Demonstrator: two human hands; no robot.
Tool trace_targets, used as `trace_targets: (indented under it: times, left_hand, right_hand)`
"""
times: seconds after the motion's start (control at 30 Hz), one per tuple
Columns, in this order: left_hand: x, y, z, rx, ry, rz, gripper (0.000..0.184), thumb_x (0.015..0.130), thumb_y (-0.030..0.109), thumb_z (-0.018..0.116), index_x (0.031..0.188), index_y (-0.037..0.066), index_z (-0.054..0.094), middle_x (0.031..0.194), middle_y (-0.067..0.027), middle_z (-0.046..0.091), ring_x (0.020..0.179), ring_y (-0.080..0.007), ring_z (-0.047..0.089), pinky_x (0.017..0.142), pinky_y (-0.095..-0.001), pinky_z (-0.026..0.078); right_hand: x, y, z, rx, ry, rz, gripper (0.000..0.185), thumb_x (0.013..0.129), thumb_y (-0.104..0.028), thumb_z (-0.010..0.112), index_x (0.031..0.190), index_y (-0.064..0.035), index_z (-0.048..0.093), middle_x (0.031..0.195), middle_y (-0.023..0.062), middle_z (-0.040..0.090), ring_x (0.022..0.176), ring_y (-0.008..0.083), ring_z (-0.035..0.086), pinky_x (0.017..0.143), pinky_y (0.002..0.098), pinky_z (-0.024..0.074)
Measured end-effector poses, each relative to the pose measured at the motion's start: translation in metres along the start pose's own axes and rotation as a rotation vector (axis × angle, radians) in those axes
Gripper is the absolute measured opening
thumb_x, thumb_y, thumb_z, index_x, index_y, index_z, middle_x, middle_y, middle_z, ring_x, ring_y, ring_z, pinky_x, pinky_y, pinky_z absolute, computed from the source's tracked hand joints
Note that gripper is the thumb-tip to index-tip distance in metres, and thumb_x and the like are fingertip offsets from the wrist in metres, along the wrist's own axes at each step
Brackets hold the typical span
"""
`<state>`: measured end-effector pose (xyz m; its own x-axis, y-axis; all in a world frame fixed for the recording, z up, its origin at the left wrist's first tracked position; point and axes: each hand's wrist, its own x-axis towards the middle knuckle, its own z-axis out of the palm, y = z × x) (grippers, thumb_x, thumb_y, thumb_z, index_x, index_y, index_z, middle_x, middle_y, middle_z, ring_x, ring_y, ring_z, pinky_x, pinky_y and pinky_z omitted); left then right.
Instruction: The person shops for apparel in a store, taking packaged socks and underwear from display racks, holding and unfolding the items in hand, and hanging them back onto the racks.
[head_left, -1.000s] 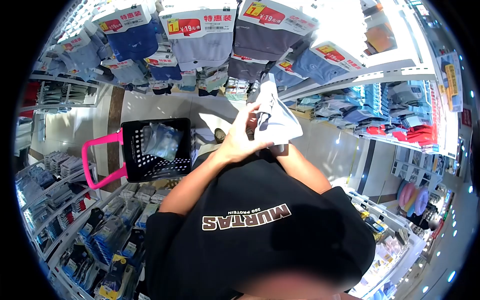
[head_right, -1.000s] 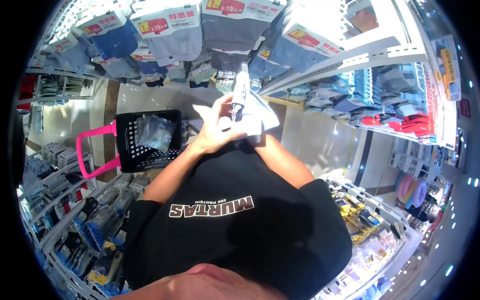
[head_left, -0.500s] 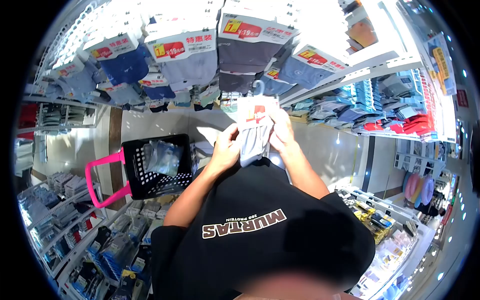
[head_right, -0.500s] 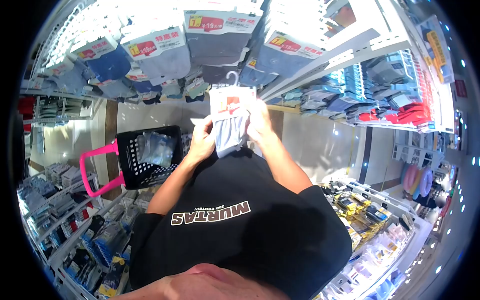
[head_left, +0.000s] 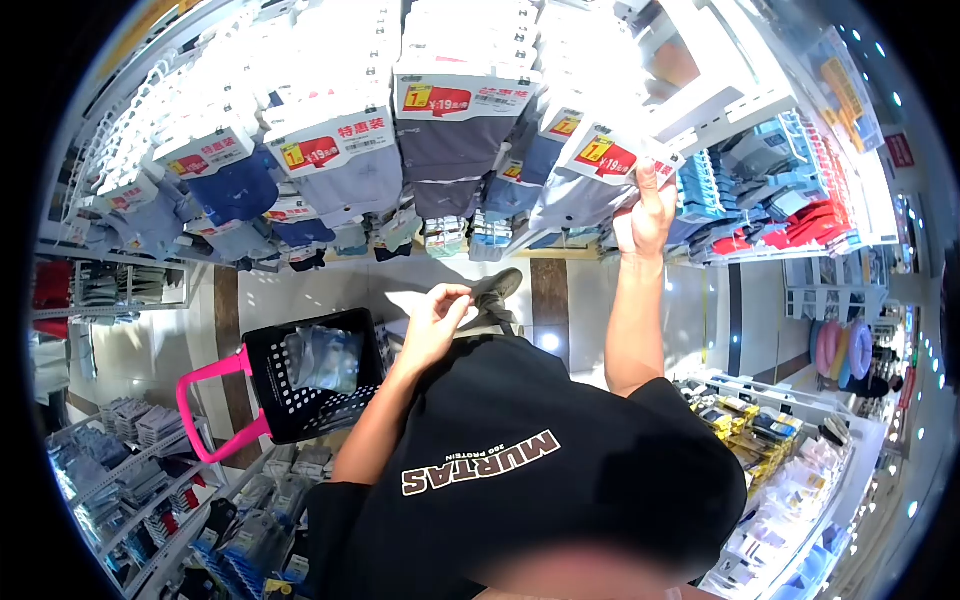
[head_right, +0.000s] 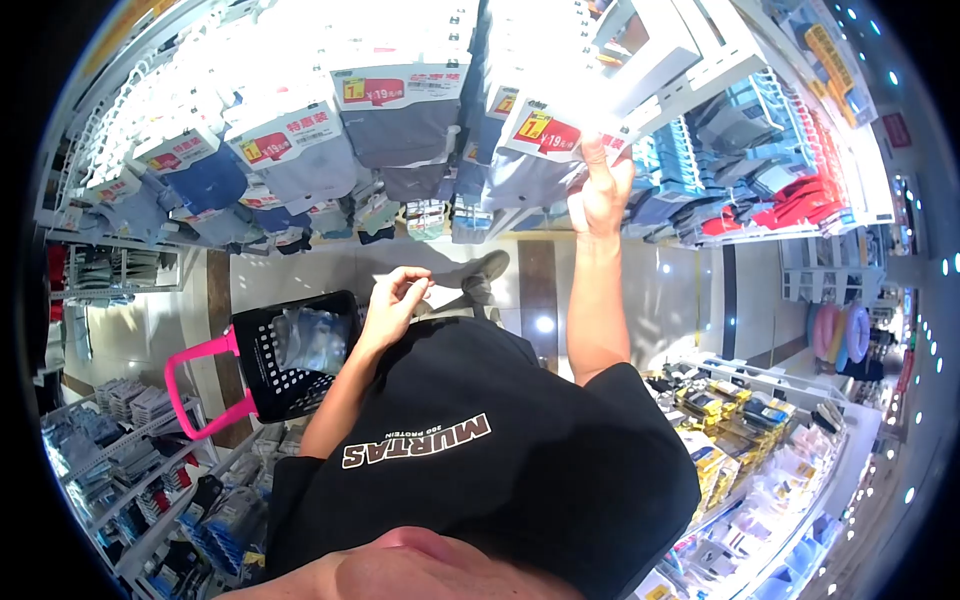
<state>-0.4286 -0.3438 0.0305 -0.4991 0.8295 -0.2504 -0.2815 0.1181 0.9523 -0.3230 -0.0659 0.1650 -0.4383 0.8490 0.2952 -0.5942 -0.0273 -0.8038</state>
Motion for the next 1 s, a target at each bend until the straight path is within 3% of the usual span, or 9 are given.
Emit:
trace_targets:
  times: [0.17, 0.4, 0.47, 0.5, 0.63, 0.73, 0.8, 0.93, 1.0]
  left_hand:
    - [-0.006, -0.007, -0.001, -0.018, 0.020, 0.002, 0.020, 0.094, 0.013, 0.061, 0.108, -0.002, 0.062, 0.094, -0.0058, 0.068, 0.085, -0.0091, 0.061, 0.078, -0.0237, 0.049]
    - [-0.013, -0.002, -0.011, -0.026, 0.065, 0.008, 0.021, 0.094, 0.014, 0.061, 0.108, -0.001, 0.062, 0.094, -0.0063, 0.068, 0.086, -0.0094, 0.062, 0.077, -0.0237, 0.049]
    - [-0.015, -0.003, -0.015, 0.002, 0.073, -0.015, 0.021, 0.093, 0.014, 0.062, 0.109, -0.001, 0.062, 0.093, -0.0054, 0.068, 0.085, -0.0089, 0.061, 0.077, -0.0235, 0.049]
    - [-0.014, -0.004, -0.015, 0.016, 0.077, -0.026, 0.021, 0.093, 0.014, 0.062, 0.109, 0.000, 0.062, 0.093, -0.0049, 0.068, 0.084, -0.0087, 0.061, 0.076, -0.0234, 0.049]
    - [-0.014, -0.010, -0.018, -0.010, 0.070, -0.023, 0.021, 0.093, 0.014, 0.063, 0.108, 0.001, 0.063, 0.090, -0.0031, 0.066, 0.080, -0.0078, 0.059, 0.073, -0.0230, 0.047]
    - [-0.013, -0.011, -0.014, -0.020, 0.045, -0.009, 0.020, 0.092, 0.013, 0.063, 0.108, 0.001, 0.063, 0.088, -0.0025, 0.065, 0.078, -0.0073, 0.058, 0.071, -0.0230, 0.047]
    - [-0.012, -0.009, -0.013, -0.017, 0.033, 0.008, 0.020, 0.092, 0.013, 0.064, 0.107, 0.001, 0.063, 0.089, -0.0025, 0.065, 0.077, -0.0072, 0.058, 0.071, -0.0231, 0.047]
    - [-0.015, -0.006, -0.015, 0.032, 0.021, -0.010, 0.023, 0.094, 0.013, 0.062, 0.112, -0.001, 0.061, 0.098, -0.0066, 0.067, 0.087, -0.0102, 0.063, 0.078, -0.0246, 0.051]
    - [-0.020, -0.004, -0.015, 0.006, 0.058, 0.008, 0.022, 0.094, 0.013, 0.062, 0.111, -0.002, 0.062, 0.097, -0.0072, 0.068, 0.089, -0.0111, 0.064, 0.079, -0.0253, 0.052]
  right_hand:
    - [0.013, 0.028, -0.005, -0.168, 0.054, -0.016, 0.036, 0.088, -0.005, 0.069, 0.121, 0.0008, 0.055, 0.110, 0.0048, 0.062, 0.102, 0.0143, 0.058, 0.092, 0.0299, 0.0433]
    - [-0.013, 0.065, -0.011, -0.445, 0.332, -0.132, 0.040, 0.085, -0.006, 0.074, 0.118, -0.0002, 0.052, 0.111, 0.0074, 0.059, 0.105, 0.0171, 0.053, 0.095, 0.0314, 0.0416]
    - [-0.039, 0.070, -0.009, -0.791, 0.408, -0.531, 0.044, 0.079, -0.004, 0.078, 0.113, -0.0013, 0.050, 0.099, 0.0057, 0.056, 0.097, 0.0166, 0.053, 0.092, 0.0315, 0.0423]
    - [-0.046, 0.072, -0.025, -0.885, 0.247, -0.627, 0.050, 0.076, -0.004, 0.081, 0.113, -0.0035, 0.048, 0.095, 0.0032, 0.053, 0.092, 0.0144, 0.052, 0.089, 0.0301, 0.0423]
    - [-0.075, 0.073, 0.009, -0.721, -0.032, -0.292, 0.017, 0.084, 0.004, 0.070, 0.098, 0.0001, 0.061, 0.092, 0.0057, 0.063, 0.079, 0.0117, 0.061, 0.078, 0.0231, 0.0494]
    - [-0.073, 0.075, 0.036, -0.670, -0.208, -0.097, 0.048, 0.084, -0.001, 0.070, 0.128, 0.0046, 0.050, 0.124, 0.0160, 0.058, 0.113, 0.0215, 0.058, 0.098, 0.0334, 0.0463]
    - [-0.062, 0.077, 0.064, -0.595, -0.277, -0.205, 0.068, 0.083, -0.004, 0.072, 0.140, 0.0045, 0.036, 0.137, 0.0195, 0.048, 0.127, 0.0262, 0.048, 0.106, 0.0381, 0.0393]
    - [-0.029, 0.082, 0.096, -0.461, -0.252, -0.265, 0.071, 0.082, -0.006, 0.074, 0.139, 0.0065, 0.034, 0.132, 0.0206, 0.049, 0.120, 0.0257, 0.051, 0.107, 0.0363, 0.0362]
    - [-0.021, 0.080, 0.107, -0.254, -0.244, -0.170, 0.057, 0.084, -0.001, 0.071, 0.131, 0.0056, 0.039, 0.122, 0.0162, 0.057, 0.113, 0.0227, 0.054, 0.100, 0.0344, 0.0416]
